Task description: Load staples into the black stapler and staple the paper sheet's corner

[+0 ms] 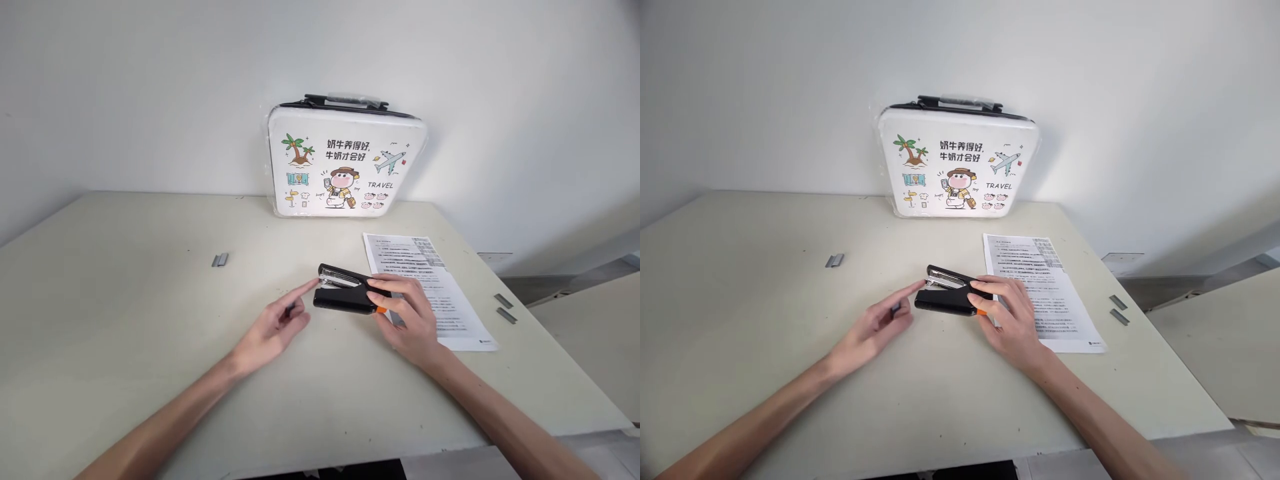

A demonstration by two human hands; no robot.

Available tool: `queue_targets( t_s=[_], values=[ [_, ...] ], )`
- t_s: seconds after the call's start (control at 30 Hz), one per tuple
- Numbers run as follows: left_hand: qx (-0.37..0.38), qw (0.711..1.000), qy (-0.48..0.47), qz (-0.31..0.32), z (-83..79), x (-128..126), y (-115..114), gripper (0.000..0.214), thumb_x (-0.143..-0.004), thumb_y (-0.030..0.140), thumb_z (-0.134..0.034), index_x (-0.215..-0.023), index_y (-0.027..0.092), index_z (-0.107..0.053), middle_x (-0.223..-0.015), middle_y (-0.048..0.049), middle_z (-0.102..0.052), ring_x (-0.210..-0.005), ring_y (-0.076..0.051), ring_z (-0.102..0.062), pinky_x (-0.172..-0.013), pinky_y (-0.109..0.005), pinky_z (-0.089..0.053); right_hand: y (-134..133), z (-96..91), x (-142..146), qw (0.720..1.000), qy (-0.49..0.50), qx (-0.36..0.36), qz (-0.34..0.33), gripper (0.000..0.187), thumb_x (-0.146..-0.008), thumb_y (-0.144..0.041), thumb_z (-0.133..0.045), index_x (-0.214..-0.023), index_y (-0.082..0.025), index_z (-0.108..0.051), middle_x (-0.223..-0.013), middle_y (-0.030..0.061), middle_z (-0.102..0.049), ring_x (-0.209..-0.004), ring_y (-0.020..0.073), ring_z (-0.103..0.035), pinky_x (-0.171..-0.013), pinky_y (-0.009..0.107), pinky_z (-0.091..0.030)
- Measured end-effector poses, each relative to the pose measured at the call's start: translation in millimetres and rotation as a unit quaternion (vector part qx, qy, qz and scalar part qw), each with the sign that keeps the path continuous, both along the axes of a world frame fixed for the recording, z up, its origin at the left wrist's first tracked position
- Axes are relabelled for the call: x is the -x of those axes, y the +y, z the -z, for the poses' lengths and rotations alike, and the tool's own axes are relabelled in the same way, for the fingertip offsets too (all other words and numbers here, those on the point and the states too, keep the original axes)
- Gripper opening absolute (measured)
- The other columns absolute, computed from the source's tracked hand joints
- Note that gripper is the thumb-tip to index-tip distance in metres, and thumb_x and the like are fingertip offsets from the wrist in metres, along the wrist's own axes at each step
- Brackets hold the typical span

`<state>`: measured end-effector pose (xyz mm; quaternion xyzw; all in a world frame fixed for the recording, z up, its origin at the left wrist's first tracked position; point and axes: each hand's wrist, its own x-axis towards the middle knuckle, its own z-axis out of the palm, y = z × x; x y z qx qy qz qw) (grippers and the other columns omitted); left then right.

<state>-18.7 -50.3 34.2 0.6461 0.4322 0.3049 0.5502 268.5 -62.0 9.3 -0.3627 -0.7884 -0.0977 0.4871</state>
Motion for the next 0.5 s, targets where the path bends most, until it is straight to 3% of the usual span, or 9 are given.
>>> queue_targets(
  t_s=[0.07,0.33,0.5],
  values=[
    [-0.007,1.0,-0.002,0.021,-1.4,-2.8,-2.0,0.064,-0.096,0.042,-0.064,-0.157,0.028,-0.055,-0.08,0.004,-0.034,-0.07,-0.015,-0.033,-0.067,-0.029,-0.035,0.3,0.9,0.0,1.0,-0.002,0.005,0.0,0.043,-0.091,-0.002,-0.064,-0.12,-0.033,-0.065,-0.115,0.0074,-0.074,-0.113,0.0308,-0.075,-0.086,0.051,-0.06],
    [0.038,0.998,-0.035,-0.028,4.2,2.8,6.5,0.048,-0.095,0.041,-0.065,-0.143,0.034,-0.066,-0.085,0.002,-0.048,-0.072,-0.015,-0.044,-0.069,-0.03,-0.038,4.4,11.3,-9.3,0.999,-0.001,0.036,0.004,0.042,-0.092,-0.008,-0.068,-0.126,-0.033,-0.066,-0.12,0.0078,-0.076,-0.116,0.0318,-0.074,-0.091,0.054,-0.059],
    [0.078,0.993,-0.092,-0.016,7.9,4.5,5.0,0.052,-0.092,0.038,-0.069,-0.143,0.035,-0.064,-0.088,0.002,-0.051,-0.071,-0.014,-0.047,-0.071,-0.03,-0.04,15.1,9.1,-3.1,0.993,0.025,0.11,0.033,0.024,-0.095,-0.02,-0.07,-0.117,-0.03,-0.069,-0.12,0.008,-0.076,-0.114,0.031,-0.072,-0.097,0.054,-0.056]
  ],
)
